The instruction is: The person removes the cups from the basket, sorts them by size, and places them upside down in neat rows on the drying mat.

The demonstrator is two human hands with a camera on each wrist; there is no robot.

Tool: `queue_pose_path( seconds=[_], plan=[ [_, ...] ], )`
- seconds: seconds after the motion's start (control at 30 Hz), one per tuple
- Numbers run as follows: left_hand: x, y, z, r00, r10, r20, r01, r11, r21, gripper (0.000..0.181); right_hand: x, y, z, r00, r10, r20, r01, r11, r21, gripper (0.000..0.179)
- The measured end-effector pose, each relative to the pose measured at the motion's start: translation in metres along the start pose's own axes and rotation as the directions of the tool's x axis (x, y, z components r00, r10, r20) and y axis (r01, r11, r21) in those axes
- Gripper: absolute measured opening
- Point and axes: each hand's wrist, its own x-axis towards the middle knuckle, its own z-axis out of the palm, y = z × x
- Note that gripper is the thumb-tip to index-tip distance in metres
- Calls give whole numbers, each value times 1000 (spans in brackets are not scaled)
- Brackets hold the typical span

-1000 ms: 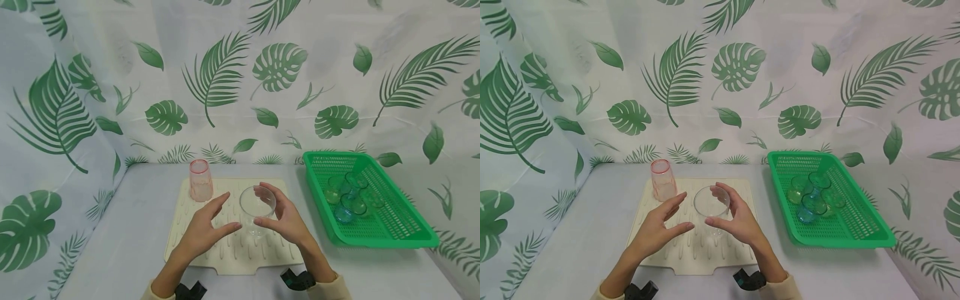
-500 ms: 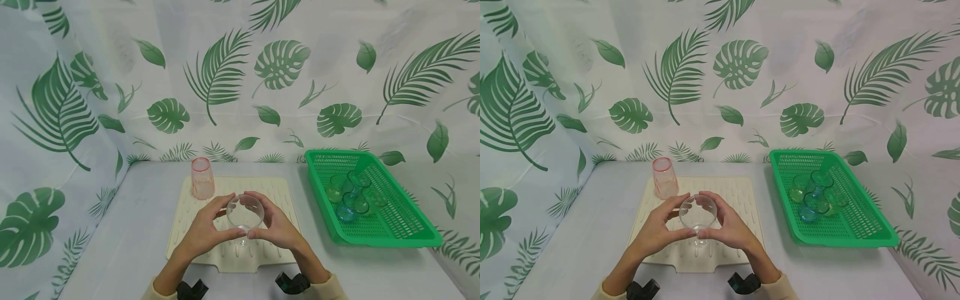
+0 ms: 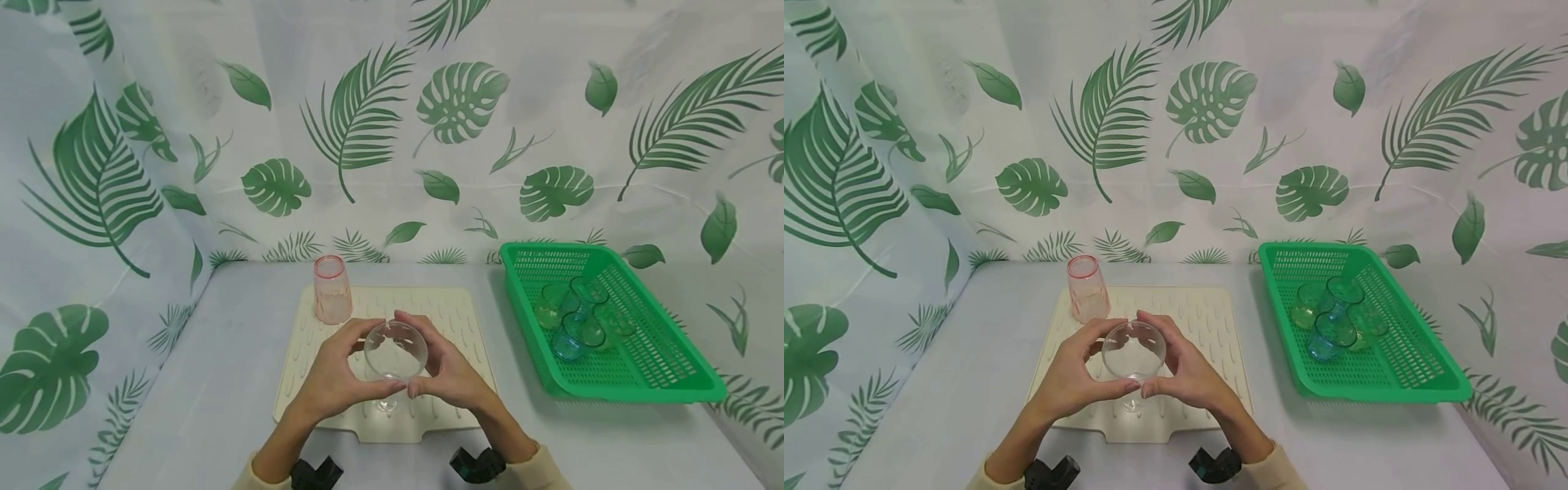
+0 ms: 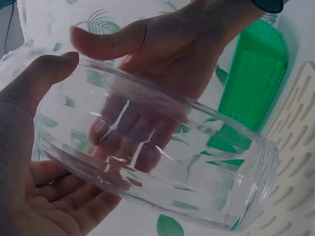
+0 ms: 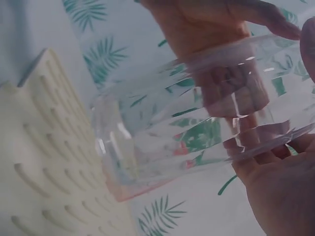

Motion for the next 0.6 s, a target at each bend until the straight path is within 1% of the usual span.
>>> queue_pose_path(
  seconds=[0.1,0.17,0.27,0.33,0.4,0.5,0.6],
  plan=[
    [3,2,-1,999,28,-28,-27,999,26,75,-4,7,1,1000,13,-1,-13,1000,17,108],
    [5,3,-2,998,50,-46,-48,998,34,74,-9,16,3,999,43,2,-43,999,0,108],
    [9,5,-5,995,75,-70,-74,997,14,73,-16,34,7,990,138,12,-138,990,-33,98],
    [11,6,-7,993,82,-83,-82,997,5,72,-20,46,11,977,213,21,-212,976,-52,90],
    [12,8,-9,992,87,-91,-88,996,1,72,-23,57,14,965,261,28,-260,964,-50,82],
    [13,10,-11,991,85,-100,-86,996,2,73,-26,66,15,965,261,33,-260,965,-27,72],
    [13,10,-14,991,84,-105,-87,996,-22,74,-28,70,13,972,233,20,-234,972,38,67]
  ],
)
